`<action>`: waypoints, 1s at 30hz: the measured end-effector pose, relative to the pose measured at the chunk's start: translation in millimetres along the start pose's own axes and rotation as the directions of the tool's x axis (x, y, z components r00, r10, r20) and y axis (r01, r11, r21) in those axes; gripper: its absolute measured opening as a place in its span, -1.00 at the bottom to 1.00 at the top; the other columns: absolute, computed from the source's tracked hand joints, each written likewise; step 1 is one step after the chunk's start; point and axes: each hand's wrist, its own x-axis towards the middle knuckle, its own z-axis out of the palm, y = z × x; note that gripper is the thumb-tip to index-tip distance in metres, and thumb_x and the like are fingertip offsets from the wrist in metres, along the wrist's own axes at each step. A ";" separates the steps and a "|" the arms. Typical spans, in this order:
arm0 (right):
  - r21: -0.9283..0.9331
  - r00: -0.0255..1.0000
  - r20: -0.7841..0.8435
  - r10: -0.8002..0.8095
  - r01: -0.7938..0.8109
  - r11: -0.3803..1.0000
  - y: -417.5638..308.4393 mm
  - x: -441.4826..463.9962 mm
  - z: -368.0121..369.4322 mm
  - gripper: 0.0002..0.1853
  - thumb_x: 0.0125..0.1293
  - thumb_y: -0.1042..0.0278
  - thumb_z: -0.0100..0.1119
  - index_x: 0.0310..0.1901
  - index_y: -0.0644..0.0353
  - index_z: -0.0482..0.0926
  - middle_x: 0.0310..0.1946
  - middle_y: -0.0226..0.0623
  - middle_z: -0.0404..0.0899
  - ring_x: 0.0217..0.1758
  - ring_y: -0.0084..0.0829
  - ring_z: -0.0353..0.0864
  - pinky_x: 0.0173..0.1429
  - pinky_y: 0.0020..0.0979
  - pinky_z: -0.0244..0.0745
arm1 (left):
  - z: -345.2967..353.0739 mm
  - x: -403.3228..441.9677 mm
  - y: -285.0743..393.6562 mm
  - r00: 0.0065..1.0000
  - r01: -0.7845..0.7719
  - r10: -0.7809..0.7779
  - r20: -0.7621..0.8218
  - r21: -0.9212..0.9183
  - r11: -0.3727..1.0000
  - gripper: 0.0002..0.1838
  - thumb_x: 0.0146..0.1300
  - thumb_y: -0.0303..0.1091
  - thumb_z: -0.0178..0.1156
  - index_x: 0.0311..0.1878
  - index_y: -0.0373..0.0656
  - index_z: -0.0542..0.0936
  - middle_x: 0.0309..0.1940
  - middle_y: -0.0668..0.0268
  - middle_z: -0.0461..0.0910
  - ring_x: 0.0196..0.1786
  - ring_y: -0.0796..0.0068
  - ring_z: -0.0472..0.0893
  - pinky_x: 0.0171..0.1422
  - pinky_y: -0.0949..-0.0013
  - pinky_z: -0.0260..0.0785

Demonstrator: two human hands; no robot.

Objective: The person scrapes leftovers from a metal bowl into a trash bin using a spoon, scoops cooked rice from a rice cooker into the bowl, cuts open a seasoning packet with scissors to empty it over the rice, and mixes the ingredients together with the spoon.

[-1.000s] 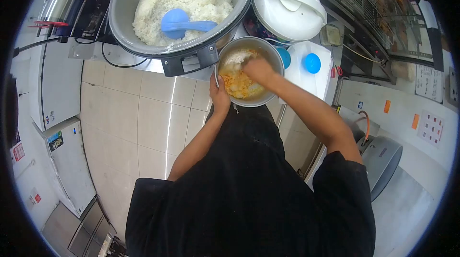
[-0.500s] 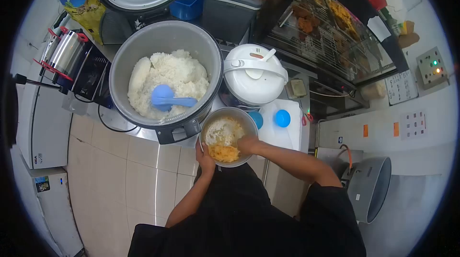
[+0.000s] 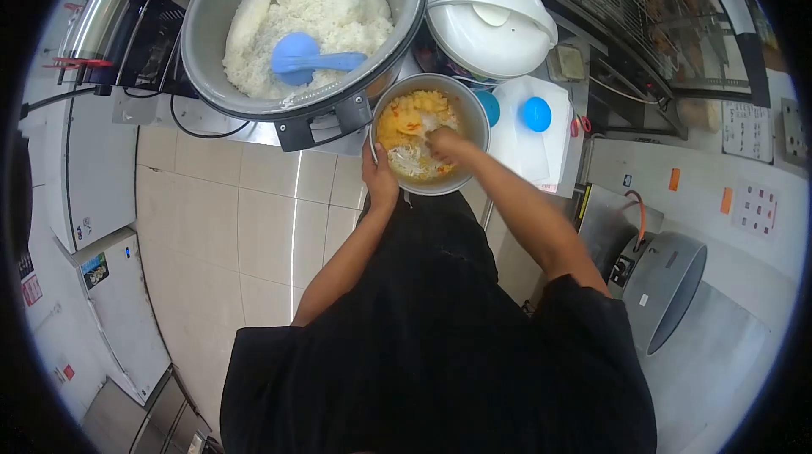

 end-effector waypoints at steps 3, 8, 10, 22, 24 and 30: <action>-0.279 0.993 0.089 0.072 -0.045 0.959 -17.0 -20.5 8.9 -0.69 0.41 0.12 0.00 -0.38 0.16 0.53 -0.63 -0.50 0.31 -0.70 -0.63 0.12 -0.63 -0.48 0.02 | -2.6 0.7 3.8 1.000 -0.003 0.003 0.013 0.023 1.000 -0.53 0.53 -0.19 -0.09 0.37 -0.26 0.34 0.34 0.01 0.35 0.38 0.06 0.34 0.45 0.14 0.06; -0.723 0.888 -0.207 -0.411 0.144 0.675 -12.2 -16.1 -42.9 -0.77 0.30 0.29 0.04 -0.26 0.26 0.62 -0.48 -0.19 0.59 -0.51 -0.28 0.57 -0.44 -0.22 0.45 | 0.0 7.1 -1.3 0.999 0.045 -0.046 0.025 0.031 0.998 -0.53 0.52 -0.15 -0.09 0.34 -0.25 0.37 0.31 0.04 0.39 0.39 0.09 0.33 0.44 0.11 -0.02; -0.922 0.792 -0.164 -0.588 0.090 0.377 1.7 0.1 -33.8 -0.78 0.24 0.36 0.04 -0.22 0.26 0.64 -0.37 -0.06 0.65 -0.34 -0.13 0.68 -0.29 -0.13 0.55 | 0.2 7.4 0.9 0.999 0.028 -0.028 0.027 0.001 1.000 -0.54 0.52 -0.14 -0.09 0.32 -0.24 0.39 0.29 0.06 0.41 0.38 0.10 0.33 0.43 0.09 -0.03; -0.997 0.651 0.029 -0.758 -0.032 -0.066 0.9 -23.7 30.2 -0.67 0.18 0.23 0.22 -0.04 0.17 0.63 -0.25 -0.14 0.65 -0.19 -0.22 0.70 -0.29 -0.27 0.59 | -5.1 9.6 11.0 0.999 0.035 -0.037 0.034 0.071 0.997 -0.52 0.53 -0.12 -0.11 0.31 -0.29 0.38 0.30 -0.02 0.40 0.39 0.06 0.33 0.46 0.11 0.02; -0.978 0.732 0.174 -0.659 0.052 -0.200 -17.9 -39.9 30.1 -0.71 0.17 0.23 0.23 -0.09 0.14 0.65 -0.26 -0.15 0.65 -0.19 -0.24 0.70 -0.28 -0.29 0.59 | -4.7 9.9 11.1 0.998 0.037 -0.041 0.041 0.104 0.994 -0.51 0.54 -0.12 -0.12 0.33 -0.29 0.38 0.32 -0.02 0.38 0.40 0.06 0.31 0.47 0.11 0.01; -0.980 0.775 0.062 -0.629 -0.071 -0.185 -35.3 -45.0 -24.4 -0.78 0.20 0.36 0.12 -0.15 0.19 0.64 -0.31 -0.15 0.64 -0.25 -0.28 0.70 -0.27 -0.29 0.57 | -3.3 8.2 1.4 0.995 0.081 -0.086 0.055 0.098 0.992 -0.49 0.54 -0.09 -0.15 0.35 -0.27 0.36 0.36 0.00 0.34 0.43 0.08 0.27 0.48 0.11 -0.08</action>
